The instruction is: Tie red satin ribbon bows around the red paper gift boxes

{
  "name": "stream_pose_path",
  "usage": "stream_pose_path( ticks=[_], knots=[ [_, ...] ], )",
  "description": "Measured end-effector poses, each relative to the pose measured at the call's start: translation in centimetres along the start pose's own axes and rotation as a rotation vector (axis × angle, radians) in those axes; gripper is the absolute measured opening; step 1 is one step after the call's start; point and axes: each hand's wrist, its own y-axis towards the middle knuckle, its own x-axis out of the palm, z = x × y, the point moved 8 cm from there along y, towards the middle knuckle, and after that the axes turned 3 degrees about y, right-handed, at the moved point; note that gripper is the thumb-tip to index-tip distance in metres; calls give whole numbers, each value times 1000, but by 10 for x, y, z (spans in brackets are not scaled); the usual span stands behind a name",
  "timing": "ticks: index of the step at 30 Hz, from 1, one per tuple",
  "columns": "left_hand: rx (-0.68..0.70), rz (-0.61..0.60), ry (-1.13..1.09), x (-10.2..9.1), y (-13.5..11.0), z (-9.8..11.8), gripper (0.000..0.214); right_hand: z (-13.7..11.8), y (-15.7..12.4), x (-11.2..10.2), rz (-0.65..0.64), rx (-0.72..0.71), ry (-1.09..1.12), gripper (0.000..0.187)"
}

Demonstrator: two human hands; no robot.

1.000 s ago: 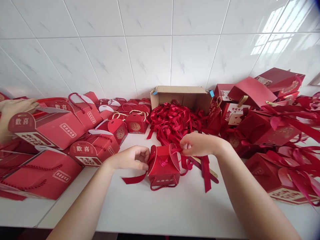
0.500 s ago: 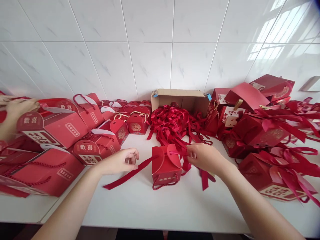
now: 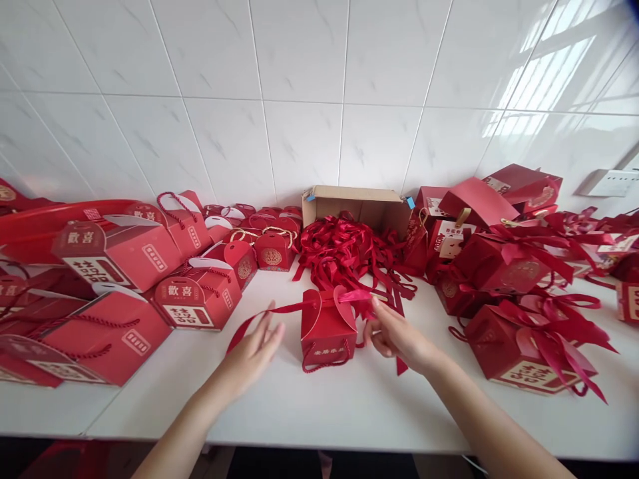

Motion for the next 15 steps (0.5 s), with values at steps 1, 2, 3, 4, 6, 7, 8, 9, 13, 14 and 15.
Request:
stream_pose_path(
  ticks=[1,2,3,4,6,7,8,9,13,14,15],
  knots=[
    [-22,73,-138,-6,5,0,54,-5,3,-5,63,-66,116,45],
    [-49,138,-300,-13,10,0,57,-11,4,-10,128,-137,223,42],
    [-72,194,-469,-19,14,1,57,-18,4,-16,188,-210,316,39],
    [-85,247,-625,-25,17,3,55,-26,3,-21,238,-280,394,37],
    [-103,319,-869,-37,23,9,42,-42,-1,-29,310,-392,502,33],
    [-108,341,-950,-42,25,13,35,-50,-3,-32,332,-433,538,31],
    [-106,355,-1006,-47,28,18,29,-58,-5,-34,345,-467,567,29],
    [-95,365,-1040,-53,30,22,26,-65,-6,-35,349,-489,589,27],
    [7,356,-1036,-68,34,42,26,-85,-10,-38,364,-542,595,25],
    [39,345,-1009,-70,35,48,26,-89,-11,-38,376,-556,574,26],
    [77,336,-975,-71,35,54,27,-93,-13,-39,390,-572,547,26]
  ],
)
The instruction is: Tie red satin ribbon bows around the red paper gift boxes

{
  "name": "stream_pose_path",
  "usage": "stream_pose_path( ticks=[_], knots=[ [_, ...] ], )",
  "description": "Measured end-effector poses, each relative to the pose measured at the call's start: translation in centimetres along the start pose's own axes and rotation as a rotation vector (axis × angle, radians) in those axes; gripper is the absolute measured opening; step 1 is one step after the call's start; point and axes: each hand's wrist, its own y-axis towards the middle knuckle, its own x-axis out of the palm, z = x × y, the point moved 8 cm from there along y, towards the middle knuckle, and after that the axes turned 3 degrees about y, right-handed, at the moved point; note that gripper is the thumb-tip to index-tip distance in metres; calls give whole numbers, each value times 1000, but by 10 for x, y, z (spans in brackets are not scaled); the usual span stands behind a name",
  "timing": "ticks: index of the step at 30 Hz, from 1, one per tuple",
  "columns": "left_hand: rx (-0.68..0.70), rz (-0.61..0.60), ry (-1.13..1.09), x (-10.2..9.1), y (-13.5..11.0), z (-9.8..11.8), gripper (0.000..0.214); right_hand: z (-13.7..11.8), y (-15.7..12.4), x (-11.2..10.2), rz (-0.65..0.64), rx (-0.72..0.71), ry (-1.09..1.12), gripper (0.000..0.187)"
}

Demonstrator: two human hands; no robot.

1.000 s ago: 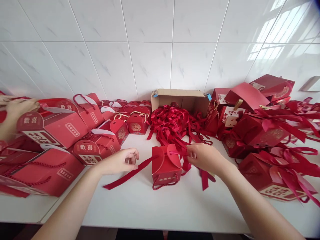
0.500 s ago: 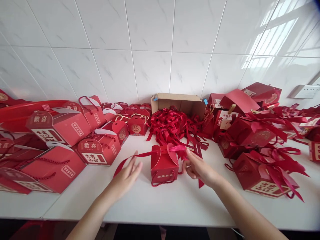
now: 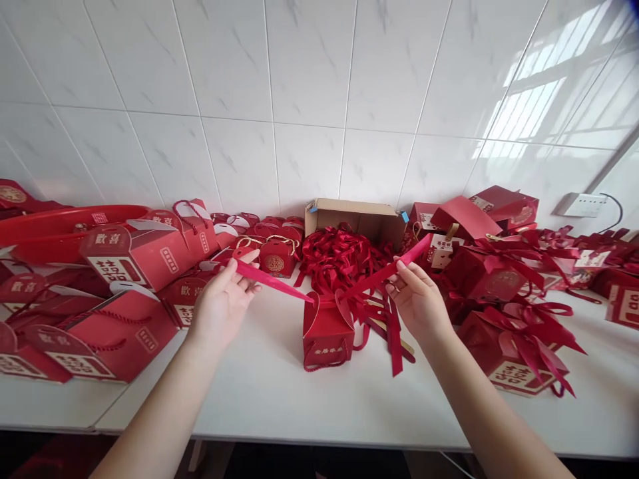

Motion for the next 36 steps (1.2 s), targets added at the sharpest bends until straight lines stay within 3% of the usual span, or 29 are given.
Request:
stream_pose_path(
  ticks=[6,12,17,21,28,36],
  knots=[
    [331,-73,215,38,-2,45,30,-28,4,27,-51,-165,-232,25],
    [415,-231,266,87,-2,67,28,-41,9,74,-184,-195,-335,28],
    [437,-390,312,114,-9,67,24,-43,5,95,-261,-214,-333,25],
    [433,-445,355,121,-13,61,26,-44,2,99,-287,-221,-322,24],
    [447,-440,463,120,-19,52,34,-48,0,97,-270,-216,-324,24],
    [506,-432,457,120,-19,58,31,-51,3,96,-242,-211,-327,24]
  ],
)
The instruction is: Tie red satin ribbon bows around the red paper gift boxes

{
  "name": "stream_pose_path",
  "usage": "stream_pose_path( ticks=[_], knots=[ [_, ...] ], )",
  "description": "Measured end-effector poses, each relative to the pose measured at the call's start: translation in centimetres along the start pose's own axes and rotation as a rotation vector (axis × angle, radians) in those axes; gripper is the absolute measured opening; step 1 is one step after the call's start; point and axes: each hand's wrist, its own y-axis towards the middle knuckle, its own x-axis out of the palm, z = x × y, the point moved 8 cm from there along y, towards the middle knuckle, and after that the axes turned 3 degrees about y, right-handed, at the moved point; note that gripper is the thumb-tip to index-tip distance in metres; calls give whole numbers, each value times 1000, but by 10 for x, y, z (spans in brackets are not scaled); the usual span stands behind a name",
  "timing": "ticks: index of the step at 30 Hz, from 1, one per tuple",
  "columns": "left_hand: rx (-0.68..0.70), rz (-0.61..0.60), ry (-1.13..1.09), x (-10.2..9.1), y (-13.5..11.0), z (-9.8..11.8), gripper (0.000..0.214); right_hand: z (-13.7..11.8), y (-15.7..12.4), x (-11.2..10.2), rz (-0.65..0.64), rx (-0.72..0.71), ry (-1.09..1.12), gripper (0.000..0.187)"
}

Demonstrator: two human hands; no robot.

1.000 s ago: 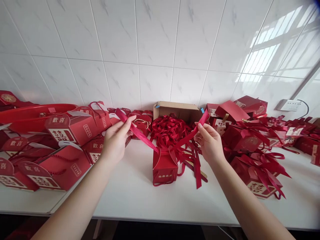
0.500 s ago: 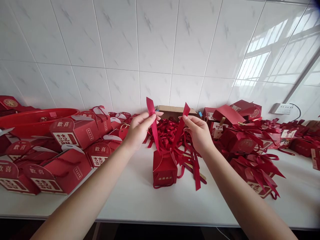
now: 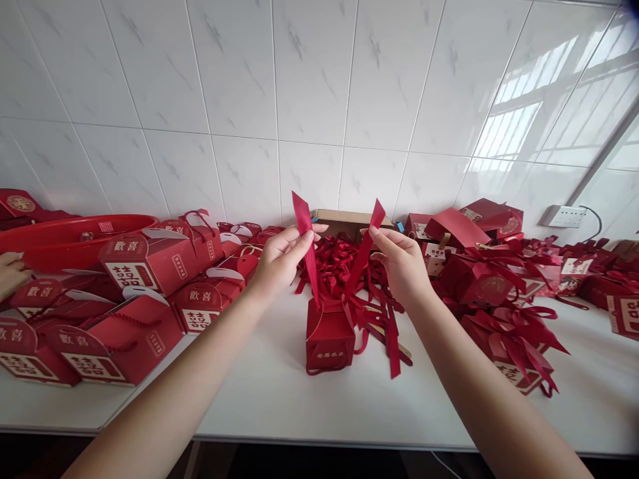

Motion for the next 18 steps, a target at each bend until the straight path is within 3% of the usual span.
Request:
stream_pose_path(
  ticks=[8,11,15,18],
  knots=[
    [61,-58,84,9,3,6,30,6,5,10,-71,33,140,25],
    [50,-127,91,16,3,7,23,7,7,19,-141,61,60,27],
    [-10,-218,98,26,3,4,26,3,0,40,-380,31,-58,18],
    [-16,-214,129,26,2,3,36,3,-12,51,-538,13,-70,14]
  ],
)
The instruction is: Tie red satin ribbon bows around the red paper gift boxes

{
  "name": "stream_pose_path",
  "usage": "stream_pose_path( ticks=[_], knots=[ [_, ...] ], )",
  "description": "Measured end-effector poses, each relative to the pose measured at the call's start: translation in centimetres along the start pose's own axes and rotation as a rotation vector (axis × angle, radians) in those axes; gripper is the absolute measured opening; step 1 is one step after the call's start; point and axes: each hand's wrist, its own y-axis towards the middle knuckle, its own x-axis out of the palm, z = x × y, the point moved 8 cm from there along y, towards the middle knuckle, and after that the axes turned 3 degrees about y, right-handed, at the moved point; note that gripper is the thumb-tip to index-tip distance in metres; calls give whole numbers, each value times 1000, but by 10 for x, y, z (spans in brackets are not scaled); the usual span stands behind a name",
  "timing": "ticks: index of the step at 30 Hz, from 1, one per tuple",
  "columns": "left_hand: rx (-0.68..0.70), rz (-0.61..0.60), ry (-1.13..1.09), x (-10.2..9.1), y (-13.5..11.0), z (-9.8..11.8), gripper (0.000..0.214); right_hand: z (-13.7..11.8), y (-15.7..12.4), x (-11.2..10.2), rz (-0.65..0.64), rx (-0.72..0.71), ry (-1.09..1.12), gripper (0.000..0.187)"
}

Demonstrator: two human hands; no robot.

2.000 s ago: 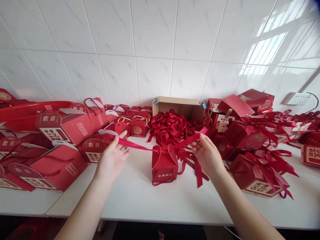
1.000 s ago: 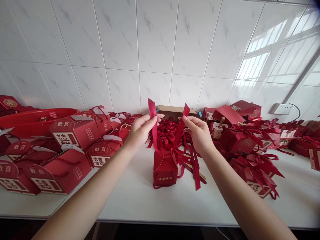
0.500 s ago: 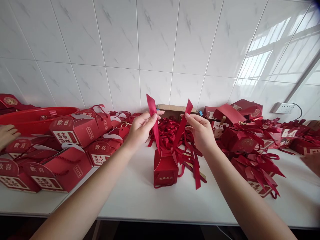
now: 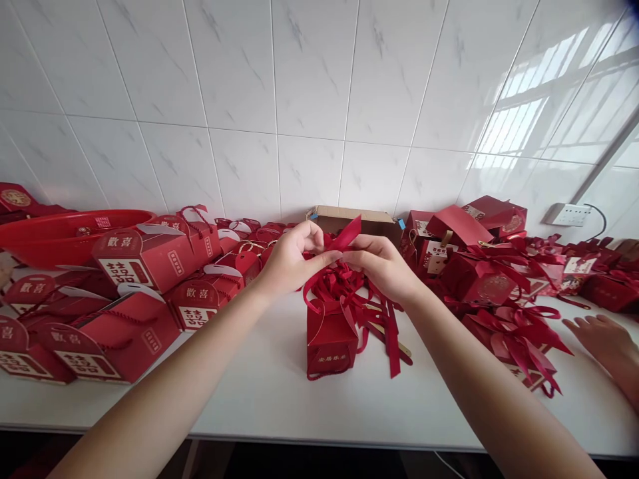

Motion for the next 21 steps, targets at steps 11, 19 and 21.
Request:
stream_pose_path(
  ticks=[11,19,21],
  knots=[
    [-332,-26,-389,-1,-9,-29,29,-11,-14,1,-88,-416,-644,17],
    [-231,-58,-309,2,-13,-27,22,-16,-20,0,108,-504,-849,23],
    [-46,117,49,-17,-16,-16,27,-9,-22,-18,265,-373,-580,20]
  ],
)
